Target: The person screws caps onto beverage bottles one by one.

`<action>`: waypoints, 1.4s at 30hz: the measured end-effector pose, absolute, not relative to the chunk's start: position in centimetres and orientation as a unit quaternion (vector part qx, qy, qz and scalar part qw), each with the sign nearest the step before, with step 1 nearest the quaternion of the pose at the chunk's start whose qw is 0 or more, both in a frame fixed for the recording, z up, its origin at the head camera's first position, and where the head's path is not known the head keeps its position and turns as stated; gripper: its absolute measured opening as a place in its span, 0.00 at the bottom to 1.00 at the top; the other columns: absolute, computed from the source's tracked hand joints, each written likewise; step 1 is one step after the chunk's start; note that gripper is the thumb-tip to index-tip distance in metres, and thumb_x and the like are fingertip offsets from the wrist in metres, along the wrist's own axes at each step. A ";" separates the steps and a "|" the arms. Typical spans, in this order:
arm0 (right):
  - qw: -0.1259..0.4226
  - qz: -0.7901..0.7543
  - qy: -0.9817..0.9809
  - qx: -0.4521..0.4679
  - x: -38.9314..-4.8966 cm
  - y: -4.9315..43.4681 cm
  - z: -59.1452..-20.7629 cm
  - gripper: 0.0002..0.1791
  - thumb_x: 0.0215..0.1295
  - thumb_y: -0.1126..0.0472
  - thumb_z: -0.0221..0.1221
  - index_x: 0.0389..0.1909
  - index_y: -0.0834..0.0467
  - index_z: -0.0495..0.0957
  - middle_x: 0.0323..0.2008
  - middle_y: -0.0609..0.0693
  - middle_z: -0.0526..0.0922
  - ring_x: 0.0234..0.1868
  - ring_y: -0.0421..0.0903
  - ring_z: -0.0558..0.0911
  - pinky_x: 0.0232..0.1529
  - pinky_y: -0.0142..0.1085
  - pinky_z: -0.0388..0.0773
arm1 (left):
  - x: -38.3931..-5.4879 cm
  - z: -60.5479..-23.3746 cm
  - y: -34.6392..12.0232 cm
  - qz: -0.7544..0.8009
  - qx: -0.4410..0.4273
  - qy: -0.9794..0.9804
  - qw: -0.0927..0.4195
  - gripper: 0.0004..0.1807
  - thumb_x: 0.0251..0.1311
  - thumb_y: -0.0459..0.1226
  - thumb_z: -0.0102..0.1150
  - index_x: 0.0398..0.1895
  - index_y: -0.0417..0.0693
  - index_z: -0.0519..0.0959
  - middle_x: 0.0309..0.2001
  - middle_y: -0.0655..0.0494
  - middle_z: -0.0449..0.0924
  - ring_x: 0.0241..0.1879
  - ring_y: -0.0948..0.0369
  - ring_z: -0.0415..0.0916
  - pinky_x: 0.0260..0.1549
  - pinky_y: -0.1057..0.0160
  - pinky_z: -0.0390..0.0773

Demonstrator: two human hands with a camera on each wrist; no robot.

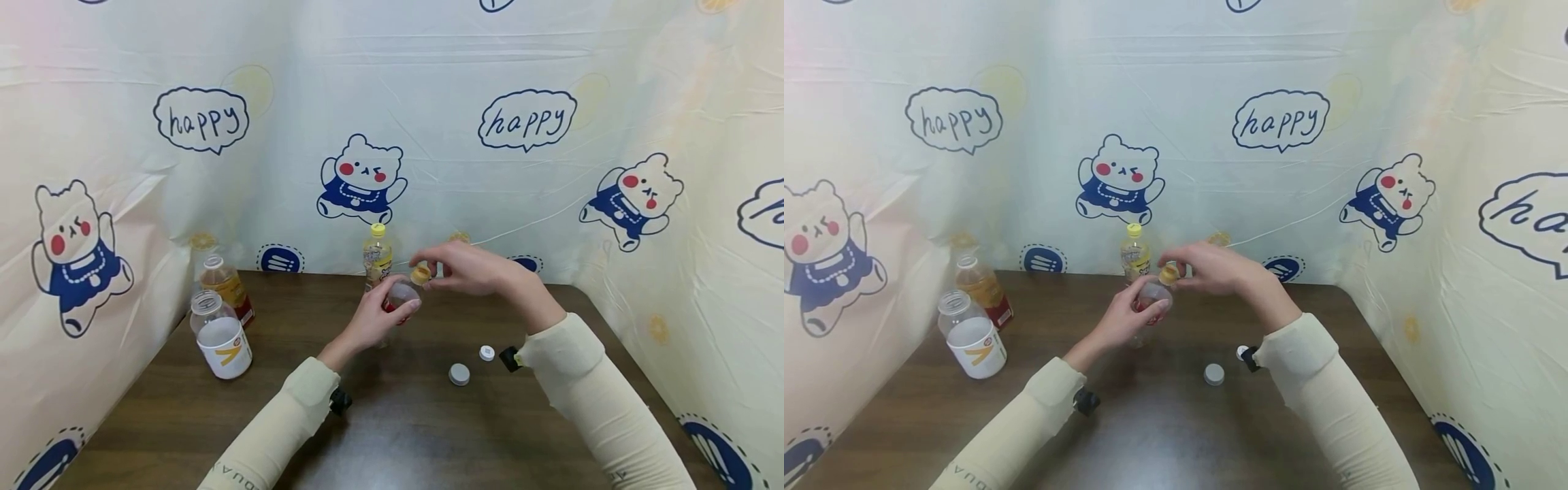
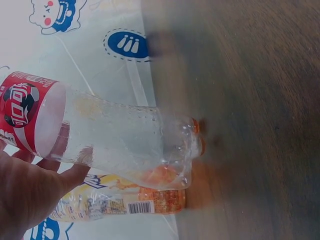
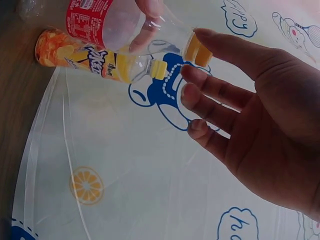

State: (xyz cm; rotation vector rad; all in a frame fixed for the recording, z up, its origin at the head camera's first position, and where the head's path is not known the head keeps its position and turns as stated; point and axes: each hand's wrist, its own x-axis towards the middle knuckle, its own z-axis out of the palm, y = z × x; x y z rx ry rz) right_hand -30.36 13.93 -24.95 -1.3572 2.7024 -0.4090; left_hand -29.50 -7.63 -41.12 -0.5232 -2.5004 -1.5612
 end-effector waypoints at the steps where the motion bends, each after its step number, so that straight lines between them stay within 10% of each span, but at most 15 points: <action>1: 0.041 -0.134 0.884 -0.446 -30.4 13.9 -25.0 0.20 0.71 0.56 0.65 0.61 0.49 0.78 0.42 0.46 0.83 0.36 0.45 0.80 0.39 0.37 0.80 | -29.5 -41.1 -7.6 -0.520 -0.176 -0.832 0.074 0.30 0.64 0.60 0.64 0.67 0.71 0.71 0.62 0.60 0.76 0.58 0.52 0.73 0.53 0.41 0.80; 6: 0.000 -0.108 0.904 -0.413 -30.3 13.4 -25.2 0.10 0.72 0.48 0.63 0.45 0.49 0.83 0.27 0.43 0.80 0.30 0.44 0.78 0.31 0.37 0.77 | -29.5 -41.1 -7.5 -0.523 -0.188 -0.828 0.076 0.29 0.64 0.58 0.65 0.67 0.69 0.71 0.60 0.60 0.76 0.56 0.54 0.75 0.50 0.45 0.82; 11: -0.049 -0.056 0.932 -0.355 -30.1 13.1 -25.3 0.24 0.75 0.37 0.53 0.27 0.48 0.83 0.18 0.44 0.74 0.25 0.45 0.73 0.27 0.39 0.70 | -29.5 -41.2 -7.4 -0.522 -0.195 -0.826 0.078 0.29 0.65 0.56 0.66 0.67 0.68 0.72 0.59 0.59 0.77 0.55 0.54 0.75 0.50 0.49 0.82; 25: 0.009 -0.117 0.909 -0.401 -30.1 14.1 -24.9 0.26 0.72 0.47 0.62 0.68 0.47 0.74 0.49 0.45 0.81 0.38 0.45 0.78 0.41 0.39 0.79 | -29.8 -41.5 -7.8 -0.527 -0.185 -0.826 0.073 0.30 0.63 0.60 0.64 0.67 0.71 0.71 0.59 0.59 0.77 0.56 0.54 0.75 0.51 0.45 0.82; 38: -0.008 -0.108 0.907 -0.407 -30.4 13.2 -25.5 0.10 0.71 0.49 0.64 0.43 0.50 0.83 0.27 0.43 0.80 0.29 0.43 0.77 0.32 0.36 0.77 | -29.5 -41.3 -7.6 -0.531 -0.188 -0.823 0.070 0.29 0.64 0.59 0.65 0.67 0.69 0.71 0.60 0.60 0.76 0.57 0.52 0.75 0.52 0.45 0.81; 42: -0.040 -0.069 0.924 -0.375 -30.4 13.0 -25.7 0.18 0.75 0.42 0.56 0.30 0.49 0.81 0.19 0.44 0.74 0.24 0.43 0.73 0.26 0.38 0.71 | -29.5 -41.2 -7.6 -0.533 -0.191 -0.822 0.072 0.29 0.64 0.58 0.65 0.67 0.69 0.72 0.59 0.59 0.77 0.58 0.47 0.75 0.51 0.46 0.81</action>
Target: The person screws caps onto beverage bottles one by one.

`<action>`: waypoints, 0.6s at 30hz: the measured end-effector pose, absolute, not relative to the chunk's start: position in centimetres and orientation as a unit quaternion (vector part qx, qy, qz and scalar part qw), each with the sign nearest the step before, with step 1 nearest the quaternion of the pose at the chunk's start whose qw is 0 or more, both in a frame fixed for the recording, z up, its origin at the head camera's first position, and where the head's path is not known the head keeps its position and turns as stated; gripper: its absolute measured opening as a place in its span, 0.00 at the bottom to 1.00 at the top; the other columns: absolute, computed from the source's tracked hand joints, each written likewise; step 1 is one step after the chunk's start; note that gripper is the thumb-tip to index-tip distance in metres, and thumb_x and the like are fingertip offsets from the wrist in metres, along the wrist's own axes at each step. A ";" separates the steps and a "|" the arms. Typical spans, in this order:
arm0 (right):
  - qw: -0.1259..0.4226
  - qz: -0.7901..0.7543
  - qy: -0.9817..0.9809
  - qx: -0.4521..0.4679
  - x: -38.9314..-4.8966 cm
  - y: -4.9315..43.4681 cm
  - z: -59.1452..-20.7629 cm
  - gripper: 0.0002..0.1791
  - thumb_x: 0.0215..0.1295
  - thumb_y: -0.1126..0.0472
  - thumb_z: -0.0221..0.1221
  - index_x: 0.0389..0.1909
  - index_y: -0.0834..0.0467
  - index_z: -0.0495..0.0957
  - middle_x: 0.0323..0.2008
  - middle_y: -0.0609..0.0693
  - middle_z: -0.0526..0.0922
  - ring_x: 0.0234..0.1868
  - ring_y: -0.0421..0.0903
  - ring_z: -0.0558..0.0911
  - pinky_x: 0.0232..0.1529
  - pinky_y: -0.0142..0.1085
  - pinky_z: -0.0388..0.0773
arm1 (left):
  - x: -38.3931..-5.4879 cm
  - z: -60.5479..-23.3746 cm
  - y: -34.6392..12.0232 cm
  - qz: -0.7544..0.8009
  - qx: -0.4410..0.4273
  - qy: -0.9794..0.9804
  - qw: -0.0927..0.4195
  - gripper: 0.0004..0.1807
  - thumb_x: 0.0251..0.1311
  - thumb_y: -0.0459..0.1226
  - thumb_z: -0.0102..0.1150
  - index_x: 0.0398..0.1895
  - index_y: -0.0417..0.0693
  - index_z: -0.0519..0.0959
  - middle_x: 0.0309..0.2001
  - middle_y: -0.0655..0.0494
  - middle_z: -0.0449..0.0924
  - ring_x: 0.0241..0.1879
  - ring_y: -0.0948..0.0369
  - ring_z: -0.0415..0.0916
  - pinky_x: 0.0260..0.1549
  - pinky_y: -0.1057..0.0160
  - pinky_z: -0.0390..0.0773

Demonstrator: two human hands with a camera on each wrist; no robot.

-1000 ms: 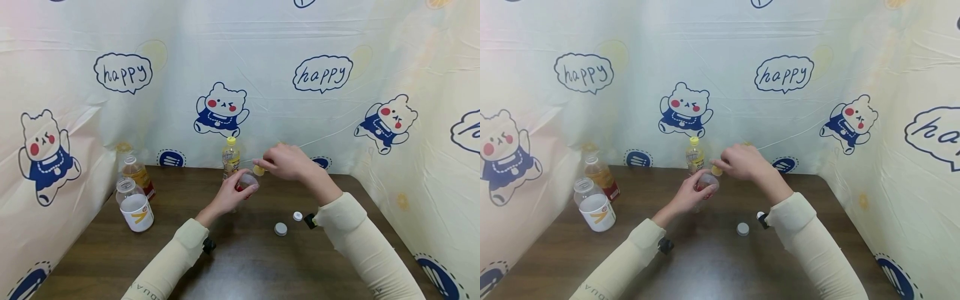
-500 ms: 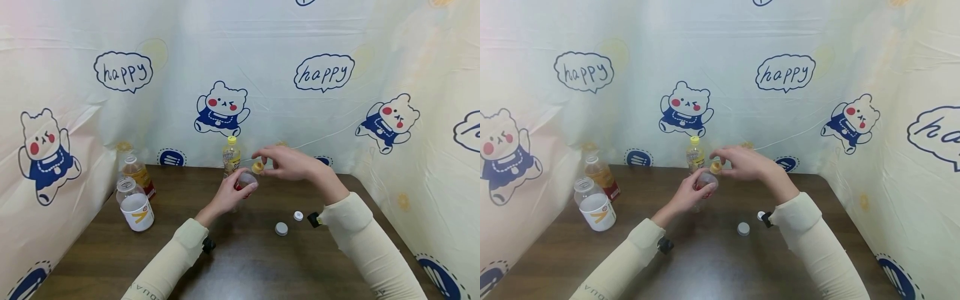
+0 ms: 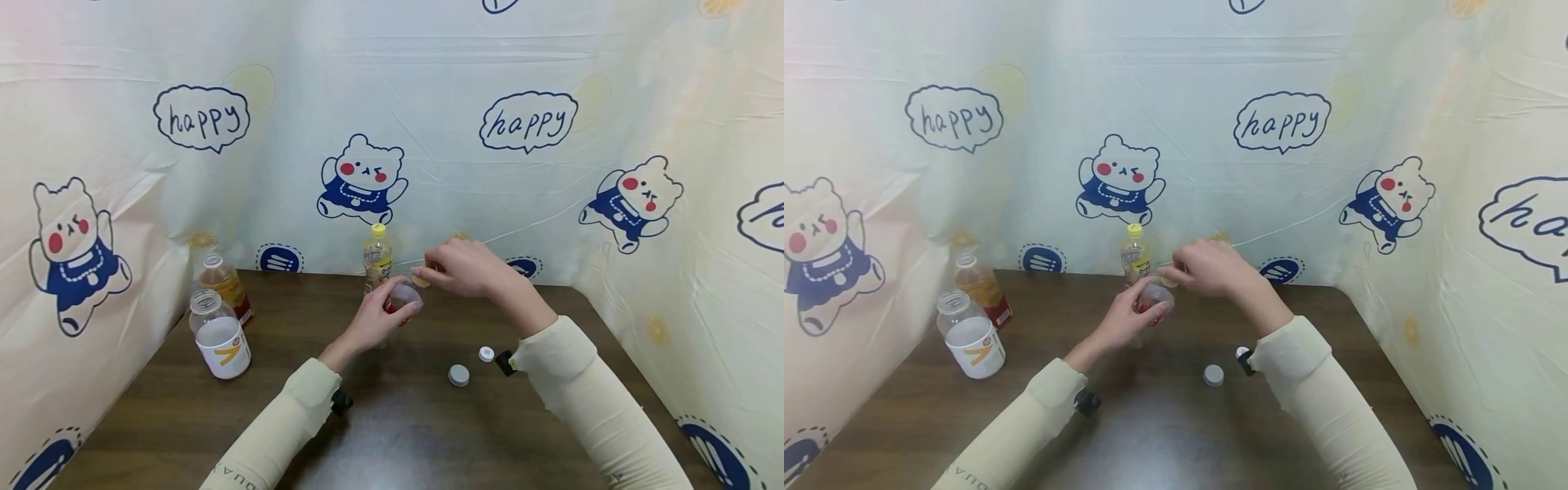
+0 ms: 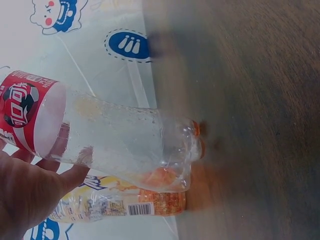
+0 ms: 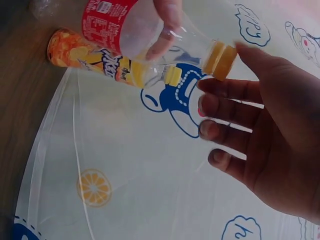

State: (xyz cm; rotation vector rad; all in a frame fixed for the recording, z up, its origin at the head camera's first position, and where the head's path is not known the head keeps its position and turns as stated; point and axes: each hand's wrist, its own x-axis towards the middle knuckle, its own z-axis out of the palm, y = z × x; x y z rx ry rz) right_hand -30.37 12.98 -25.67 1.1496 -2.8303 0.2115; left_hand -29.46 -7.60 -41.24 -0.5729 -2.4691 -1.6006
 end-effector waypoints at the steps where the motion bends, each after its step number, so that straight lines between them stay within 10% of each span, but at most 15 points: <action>1: 0.046 0.062 -0.926 0.370 -30.4 12.9 -25.7 0.19 0.76 0.42 0.55 0.29 0.48 0.81 0.19 0.44 0.74 0.24 0.44 0.73 0.26 0.39 0.70 | -29.5 -41.3 -7.6 -0.532 -0.191 -0.822 0.073 0.30 0.64 0.58 0.65 0.67 0.68 0.71 0.59 0.59 0.77 0.58 0.47 0.75 0.51 0.46 0.81; 18: -0.045 0.116 -0.905 0.407 -29.8 13.2 -24.7 0.26 0.71 0.51 0.64 0.67 0.48 0.72 0.48 0.47 0.81 0.41 0.45 0.80 0.45 0.39 0.82 | -29.5 -41.4 -7.8 -0.529 -0.192 -0.823 0.078 0.30 0.64 0.59 0.65 0.67 0.68 0.71 0.61 0.59 0.76 0.57 0.53 0.74 0.52 0.45 0.81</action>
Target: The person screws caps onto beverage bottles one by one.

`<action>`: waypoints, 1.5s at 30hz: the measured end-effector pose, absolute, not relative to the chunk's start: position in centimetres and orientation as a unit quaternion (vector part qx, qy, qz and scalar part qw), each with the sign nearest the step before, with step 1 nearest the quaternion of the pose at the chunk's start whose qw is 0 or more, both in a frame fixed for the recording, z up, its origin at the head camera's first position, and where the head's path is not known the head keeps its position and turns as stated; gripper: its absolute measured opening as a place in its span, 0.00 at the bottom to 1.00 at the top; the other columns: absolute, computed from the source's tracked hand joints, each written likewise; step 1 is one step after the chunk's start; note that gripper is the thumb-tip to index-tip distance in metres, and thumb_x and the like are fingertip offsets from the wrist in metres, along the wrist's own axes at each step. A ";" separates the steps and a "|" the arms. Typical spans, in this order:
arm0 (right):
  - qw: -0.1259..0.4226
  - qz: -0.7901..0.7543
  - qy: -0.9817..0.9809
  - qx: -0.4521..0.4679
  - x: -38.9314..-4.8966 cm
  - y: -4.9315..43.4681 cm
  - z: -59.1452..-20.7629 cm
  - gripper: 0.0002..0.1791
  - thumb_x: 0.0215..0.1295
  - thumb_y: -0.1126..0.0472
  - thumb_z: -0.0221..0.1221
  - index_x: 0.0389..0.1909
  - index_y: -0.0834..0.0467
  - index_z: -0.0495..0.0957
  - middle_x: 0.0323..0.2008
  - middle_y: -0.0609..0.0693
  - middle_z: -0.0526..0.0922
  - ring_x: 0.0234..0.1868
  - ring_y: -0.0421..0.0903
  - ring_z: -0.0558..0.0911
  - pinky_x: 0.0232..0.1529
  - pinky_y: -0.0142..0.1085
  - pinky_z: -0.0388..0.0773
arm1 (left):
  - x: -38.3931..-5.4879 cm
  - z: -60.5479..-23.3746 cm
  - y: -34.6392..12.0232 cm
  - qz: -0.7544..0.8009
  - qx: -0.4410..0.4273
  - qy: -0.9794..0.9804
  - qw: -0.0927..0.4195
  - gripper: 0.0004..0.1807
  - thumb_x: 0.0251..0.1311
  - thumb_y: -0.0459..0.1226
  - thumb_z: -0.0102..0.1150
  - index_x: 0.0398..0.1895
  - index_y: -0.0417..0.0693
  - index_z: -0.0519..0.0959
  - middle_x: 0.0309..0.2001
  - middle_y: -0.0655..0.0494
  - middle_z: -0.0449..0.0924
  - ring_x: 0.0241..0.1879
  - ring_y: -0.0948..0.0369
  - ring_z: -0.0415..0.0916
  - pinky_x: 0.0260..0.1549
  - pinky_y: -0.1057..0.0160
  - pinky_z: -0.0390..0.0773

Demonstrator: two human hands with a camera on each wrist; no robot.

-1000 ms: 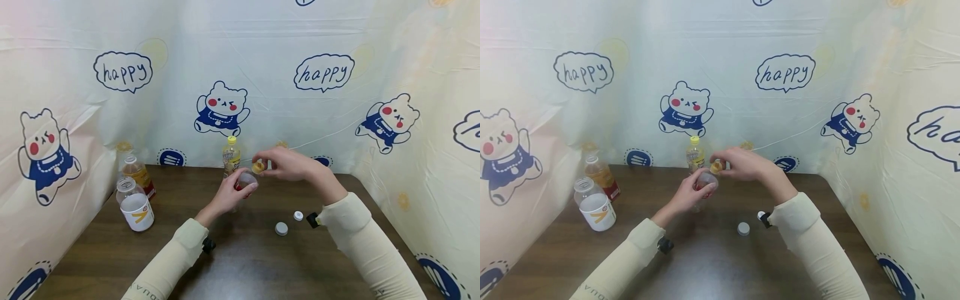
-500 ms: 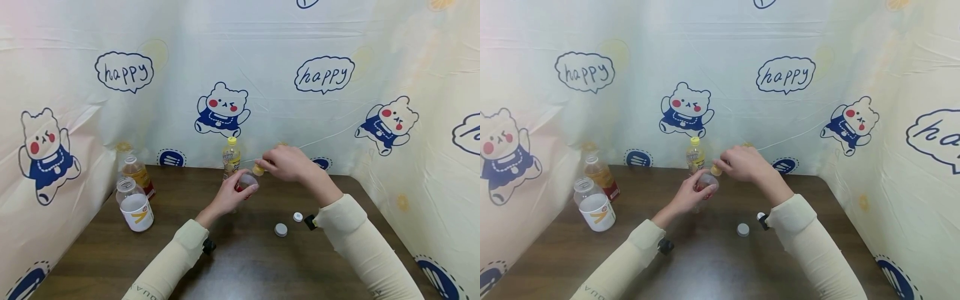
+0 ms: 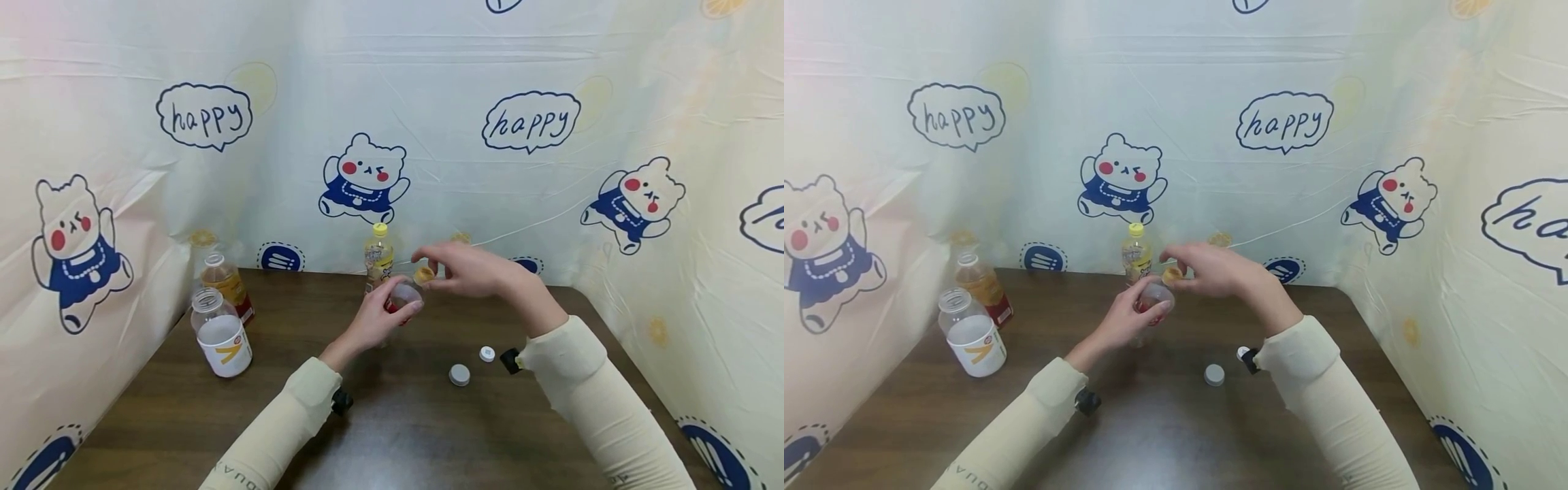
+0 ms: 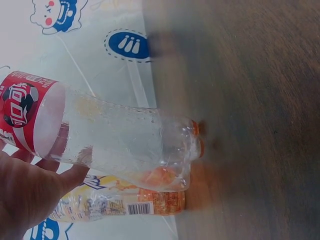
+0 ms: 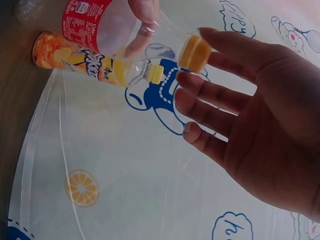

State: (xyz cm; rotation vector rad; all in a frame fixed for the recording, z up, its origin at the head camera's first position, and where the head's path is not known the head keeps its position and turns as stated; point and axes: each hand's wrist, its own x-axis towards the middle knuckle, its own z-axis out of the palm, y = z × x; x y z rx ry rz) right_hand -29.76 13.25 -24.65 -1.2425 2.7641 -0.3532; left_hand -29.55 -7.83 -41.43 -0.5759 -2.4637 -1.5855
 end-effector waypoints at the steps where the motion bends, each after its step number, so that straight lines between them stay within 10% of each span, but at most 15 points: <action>1: 0.049 -0.117 0.904 -0.408 -29.7 13.2 -24.7 0.25 0.70 0.52 0.65 0.66 0.48 0.73 0.48 0.47 0.81 0.41 0.45 0.81 0.45 0.39 0.82 | -29.5 -41.4 -7.8 -0.529 -0.193 -0.823 0.077 0.30 0.64 0.59 0.65 0.67 0.68 0.71 0.61 0.59 0.76 0.58 0.53 0.74 0.53 0.45 0.81; 12: 0.016 -0.114 0.908 -0.402 -29.8 13.0 -24.9 0.11 0.71 0.51 0.65 0.47 0.52 0.81 0.27 0.45 0.79 0.28 0.44 0.77 0.31 0.38 0.77 | -29.5 -41.4 -7.6 -0.522 -0.192 -0.828 0.076 0.30 0.64 0.58 0.65 0.68 0.66 0.72 0.62 0.59 0.75 0.58 0.54 0.73 0.54 0.44 0.80; 20: -0.029 -0.073 0.929 -0.362 -30.0 12.8 -25.2 0.20 0.75 0.41 0.55 0.29 0.49 0.83 0.18 0.45 0.74 0.23 0.45 0.73 0.26 0.38 0.70 | -29.5 -41.4 -7.7 -0.517 -0.192 -0.831 0.077 0.31 0.64 0.57 0.65 0.69 0.63 0.72 0.61 0.59 0.76 0.59 0.55 0.72 0.56 0.42 0.78; 31: 0.007 -0.098 0.908 -0.408 -29.9 13.0 -25.0 0.22 0.74 0.45 0.59 0.62 0.51 0.76 0.41 0.45 0.84 0.37 0.43 0.80 0.41 0.39 0.81 | -29.5 -41.4 -7.9 -0.515 -0.193 -0.831 0.080 0.29 0.65 0.57 0.65 0.68 0.68 0.71 0.61 0.59 0.76 0.59 0.52 0.73 0.57 0.40 0.76; 45: -0.023 -0.089 0.910 -0.403 -29.8 12.3 -26.0 0.13 0.72 0.47 0.62 0.49 0.50 0.83 0.32 0.42 0.83 0.32 0.42 0.79 0.34 0.37 0.78 | -29.5 -41.5 -8.0 -0.524 -0.189 -0.827 0.077 0.27 0.65 0.57 0.65 0.66 0.71 0.72 0.63 0.60 0.75 0.61 0.50 0.72 0.57 0.39 0.77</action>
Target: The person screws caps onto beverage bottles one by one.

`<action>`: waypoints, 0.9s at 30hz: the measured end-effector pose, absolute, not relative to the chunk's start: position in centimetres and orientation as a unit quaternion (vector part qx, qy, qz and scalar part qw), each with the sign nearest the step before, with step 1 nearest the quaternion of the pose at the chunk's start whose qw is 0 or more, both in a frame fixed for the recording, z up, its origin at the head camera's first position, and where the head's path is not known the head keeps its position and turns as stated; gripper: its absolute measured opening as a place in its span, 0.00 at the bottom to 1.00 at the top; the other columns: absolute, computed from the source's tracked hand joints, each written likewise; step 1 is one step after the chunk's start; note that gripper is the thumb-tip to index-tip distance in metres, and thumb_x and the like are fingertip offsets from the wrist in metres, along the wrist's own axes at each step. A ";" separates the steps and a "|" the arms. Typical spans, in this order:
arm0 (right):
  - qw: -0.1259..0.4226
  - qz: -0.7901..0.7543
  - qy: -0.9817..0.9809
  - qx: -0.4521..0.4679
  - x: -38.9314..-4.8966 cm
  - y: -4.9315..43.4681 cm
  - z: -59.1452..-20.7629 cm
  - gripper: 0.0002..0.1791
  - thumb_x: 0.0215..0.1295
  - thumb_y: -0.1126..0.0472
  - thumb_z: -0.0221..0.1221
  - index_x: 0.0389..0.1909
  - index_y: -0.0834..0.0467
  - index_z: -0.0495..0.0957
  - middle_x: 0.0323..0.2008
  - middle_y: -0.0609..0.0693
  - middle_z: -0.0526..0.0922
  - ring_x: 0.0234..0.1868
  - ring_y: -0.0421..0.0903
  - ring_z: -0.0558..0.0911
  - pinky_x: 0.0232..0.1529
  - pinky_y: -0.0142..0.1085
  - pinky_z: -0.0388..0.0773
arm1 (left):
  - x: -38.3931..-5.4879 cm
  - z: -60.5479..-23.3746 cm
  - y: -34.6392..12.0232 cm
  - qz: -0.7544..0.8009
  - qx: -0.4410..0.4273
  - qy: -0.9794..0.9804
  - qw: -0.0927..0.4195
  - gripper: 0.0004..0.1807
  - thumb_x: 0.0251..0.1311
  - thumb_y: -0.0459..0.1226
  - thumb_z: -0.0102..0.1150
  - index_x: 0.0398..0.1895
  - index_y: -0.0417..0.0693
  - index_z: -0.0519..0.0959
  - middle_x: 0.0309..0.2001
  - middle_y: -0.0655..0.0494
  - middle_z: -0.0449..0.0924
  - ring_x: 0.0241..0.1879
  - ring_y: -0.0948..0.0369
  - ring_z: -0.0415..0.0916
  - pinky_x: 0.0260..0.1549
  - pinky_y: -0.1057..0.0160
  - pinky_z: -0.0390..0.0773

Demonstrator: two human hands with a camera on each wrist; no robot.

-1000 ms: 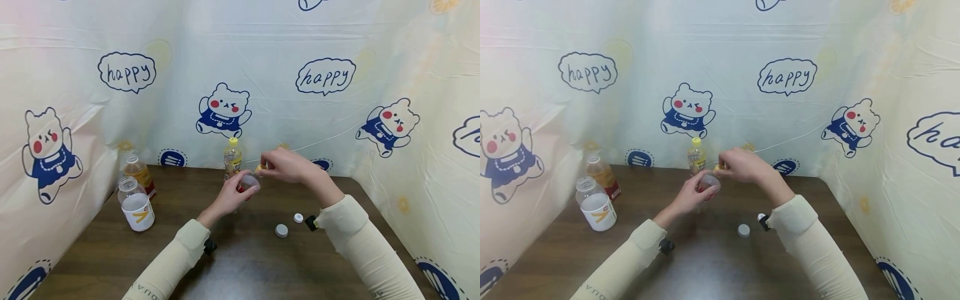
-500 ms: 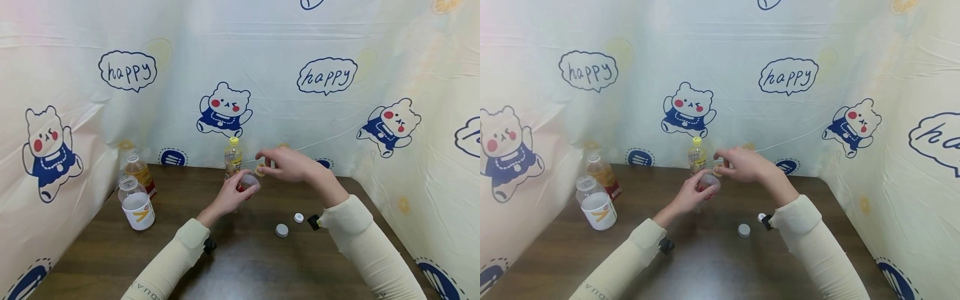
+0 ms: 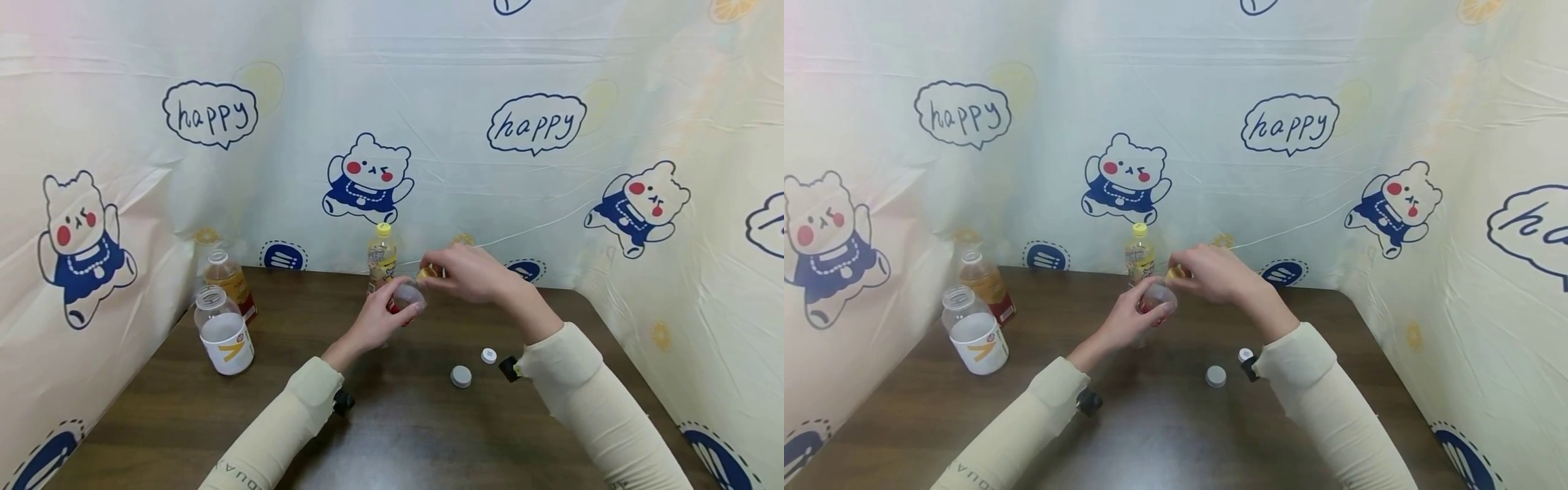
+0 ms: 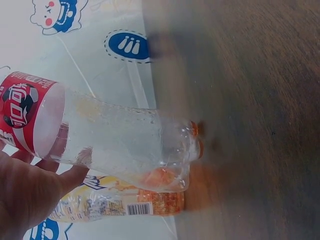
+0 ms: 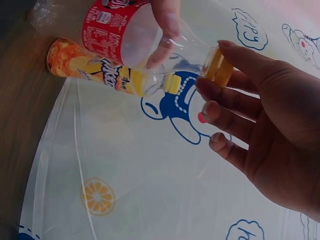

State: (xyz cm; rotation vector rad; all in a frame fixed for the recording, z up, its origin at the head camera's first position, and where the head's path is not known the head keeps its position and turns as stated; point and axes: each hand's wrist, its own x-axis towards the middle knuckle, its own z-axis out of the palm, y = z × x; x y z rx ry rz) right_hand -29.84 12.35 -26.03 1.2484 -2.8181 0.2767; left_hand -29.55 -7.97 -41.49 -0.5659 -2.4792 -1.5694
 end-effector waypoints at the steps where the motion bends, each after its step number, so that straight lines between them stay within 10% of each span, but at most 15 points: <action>1: 0.030 0.087 -0.912 0.399 -29.8 12.3 -26.1 0.13 0.72 0.46 0.62 0.48 0.50 0.84 0.31 0.42 0.83 0.31 0.42 0.79 0.34 0.37 0.78 | -29.5 -41.4 -7.9 -0.524 -0.188 -0.827 0.077 0.27 0.65 0.57 0.65 0.66 0.72 0.72 0.63 0.60 0.75 0.60 0.51 0.72 0.57 0.39 0.76; 27: 0.049 0.131 -0.914 0.382 -29.1 16.9 -29.6 0.08 0.75 0.51 0.60 0.40 0.49 0.85 0.21 0.38 0.76 0.22 0.38 0.73 0.25 0.37 0.71 | -28.6 -41.9 -10.2 -0.571 -0.153 -0.801 0.098 0.30 0.66 0.58 0.63 0.68 0.65 0.69 0.59 0.51 0.76 0.57 0.48 0.76 0.53 0.43 0.80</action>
